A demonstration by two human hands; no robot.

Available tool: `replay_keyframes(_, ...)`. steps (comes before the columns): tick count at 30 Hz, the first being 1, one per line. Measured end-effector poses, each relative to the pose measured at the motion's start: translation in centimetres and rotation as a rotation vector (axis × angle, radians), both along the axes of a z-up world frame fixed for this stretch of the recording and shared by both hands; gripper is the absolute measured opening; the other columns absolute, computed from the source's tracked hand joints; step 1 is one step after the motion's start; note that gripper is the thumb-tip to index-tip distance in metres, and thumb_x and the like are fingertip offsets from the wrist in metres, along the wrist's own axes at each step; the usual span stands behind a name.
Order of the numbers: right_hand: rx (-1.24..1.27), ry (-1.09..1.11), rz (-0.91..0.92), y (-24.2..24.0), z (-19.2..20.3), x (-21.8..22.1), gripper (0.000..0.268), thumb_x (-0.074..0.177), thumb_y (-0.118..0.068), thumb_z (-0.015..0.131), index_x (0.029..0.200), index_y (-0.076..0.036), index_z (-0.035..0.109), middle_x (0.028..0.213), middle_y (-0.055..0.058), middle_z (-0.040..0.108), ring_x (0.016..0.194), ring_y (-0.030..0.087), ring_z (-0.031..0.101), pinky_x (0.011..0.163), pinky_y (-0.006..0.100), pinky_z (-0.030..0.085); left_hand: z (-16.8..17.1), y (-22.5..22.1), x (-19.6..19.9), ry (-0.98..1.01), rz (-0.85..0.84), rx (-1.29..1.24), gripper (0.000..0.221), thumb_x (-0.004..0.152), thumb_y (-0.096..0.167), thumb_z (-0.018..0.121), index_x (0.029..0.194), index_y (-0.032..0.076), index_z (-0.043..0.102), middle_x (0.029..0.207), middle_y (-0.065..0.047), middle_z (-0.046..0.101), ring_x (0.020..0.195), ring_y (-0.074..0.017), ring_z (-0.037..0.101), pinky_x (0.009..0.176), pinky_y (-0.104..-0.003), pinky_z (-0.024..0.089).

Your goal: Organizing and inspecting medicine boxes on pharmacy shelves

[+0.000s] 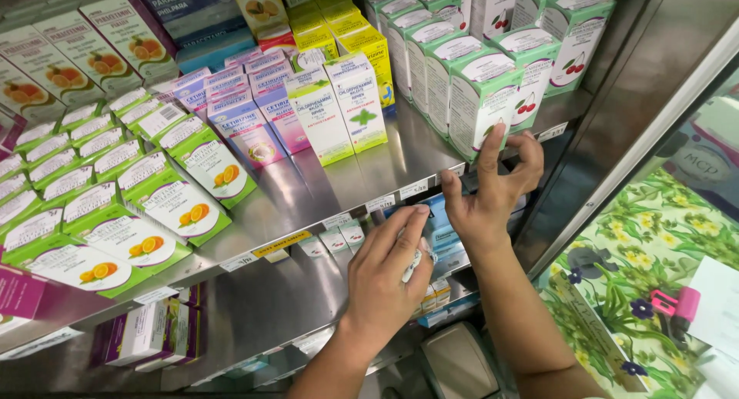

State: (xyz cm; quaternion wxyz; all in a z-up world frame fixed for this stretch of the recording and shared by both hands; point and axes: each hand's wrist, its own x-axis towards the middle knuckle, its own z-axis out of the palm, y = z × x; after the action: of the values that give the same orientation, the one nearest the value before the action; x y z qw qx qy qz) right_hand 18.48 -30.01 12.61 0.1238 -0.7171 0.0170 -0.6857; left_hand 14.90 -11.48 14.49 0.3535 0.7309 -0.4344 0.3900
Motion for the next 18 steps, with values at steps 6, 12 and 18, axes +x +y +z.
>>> replay_keyframes(6,-0.011,0.064,-0.048,-0.5,-0.4,-0.3,0.066,0.111,-0.053,0.049,0.163,-0.015,0.031,0.134,0.022,0.038,0.128,0.039,0.042,0.115,0.058,0.035,-0.4,0.6,-0.7,0.049,0.013,-0.028,0.041,0.096,0.0,0.065,0.137,0.009,0.062,0.13,-0.008,0.068,0.105,-0.0268,0.073,0.094,-0.037,0.06)
replay_keyframes(12,0.011,0.01,-0.064,-0.4,0.0,-0.8,0.05,0.114,-0.042,0.048,0.153,-0.011,0.047,0.132,0.021,0.049,0.126,0.044,0.051,0.108,0.055,0.04,-1.0,1.7,-1.4,0.071,0.005,-0.025,0.043,0.097,0.001,0.067,0.139,0.009,0.06,0.131,-0.007,0.067,0.098,-0.0268,0.07,0.088,-0.037,0.058)
replay_keyframes(18,0.07,-0.025,0.179,-0.2,-0.6,-1.5,0.059,0.11,-0.028,0.064,0.157,-0.006,0.036,0.145,0.027,0.039,0.142,0.044,0.043,0.126,0.057,0.035,-0.8,2.7,-2.1,0.097,0.016,0.008,0.043,0.096,0.001,0.066,0.137,0.009,0.062,0.126,-0.006,0.069,0.102,-0.0255,0.07,0.091,-0.036,0.058)
